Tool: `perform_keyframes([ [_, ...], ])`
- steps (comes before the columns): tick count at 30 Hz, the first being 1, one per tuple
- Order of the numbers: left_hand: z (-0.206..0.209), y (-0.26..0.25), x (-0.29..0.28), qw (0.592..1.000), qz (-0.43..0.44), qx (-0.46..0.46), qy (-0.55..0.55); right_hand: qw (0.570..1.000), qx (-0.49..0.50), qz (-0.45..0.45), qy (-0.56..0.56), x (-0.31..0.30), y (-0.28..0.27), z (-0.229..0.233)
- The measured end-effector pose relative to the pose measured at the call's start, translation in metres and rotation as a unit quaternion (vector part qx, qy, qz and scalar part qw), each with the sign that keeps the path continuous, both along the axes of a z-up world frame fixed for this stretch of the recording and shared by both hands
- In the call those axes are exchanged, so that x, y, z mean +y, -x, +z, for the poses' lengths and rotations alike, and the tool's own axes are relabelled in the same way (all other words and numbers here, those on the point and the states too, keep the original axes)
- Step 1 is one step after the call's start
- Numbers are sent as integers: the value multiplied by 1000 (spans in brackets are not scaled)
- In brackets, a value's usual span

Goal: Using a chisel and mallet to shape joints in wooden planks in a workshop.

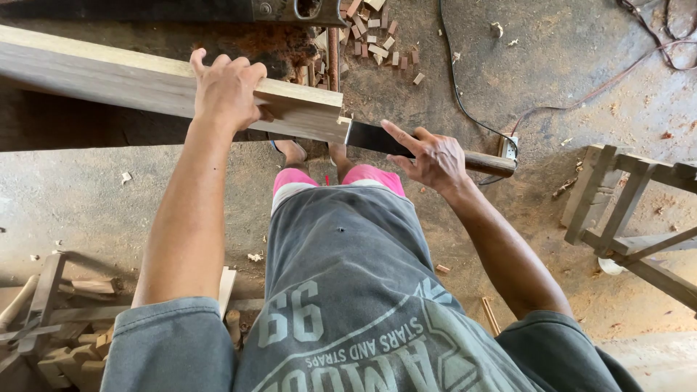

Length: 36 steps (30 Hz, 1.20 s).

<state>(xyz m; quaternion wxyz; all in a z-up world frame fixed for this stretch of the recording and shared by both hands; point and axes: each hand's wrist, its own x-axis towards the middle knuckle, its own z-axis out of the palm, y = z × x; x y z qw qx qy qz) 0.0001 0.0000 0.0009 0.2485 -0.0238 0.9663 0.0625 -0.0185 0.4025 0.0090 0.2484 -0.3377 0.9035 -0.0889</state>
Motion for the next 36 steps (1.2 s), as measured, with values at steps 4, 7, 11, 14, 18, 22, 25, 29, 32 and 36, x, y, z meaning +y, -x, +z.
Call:
perform_keyframes([
  [4,-2,-3,0,1000,-5,15,7,1000,4,5,-9,-15,2,-2],
  [7,0,-7,0,1000,1,11,4,1000,-27,1,-10,-16,1,-9],
  [11,3,-16,3,999,9,36,-10,984,-62,-58,160,-2,7,0],
  [14,1,-25,1,998,10,55,-19,991,-67,-55,103,2,11,15],
  [18,-13,-35,-2,996,-3,90,-10,997,-79,-10,-1,7,14,18],
  [22,-8,-31,-1,996,-11,85,-3,997,-77,-1,-3,0,13,23],
  [25,-6,-32,-1,996,1,91,-21,997,-82,2,-12,-4,13,27],
  [29,-9,-34,-1,995,-8,101,-9,995,-98,0,-26,-5,13,25],
  [32,-4,-31,1,995,-3,96,-12,995,-101,4,-25,-9,15,22],
  [36,-10,-36,0,995,-3,103,-11,992,-118,14,-48,-31,22,35],
])
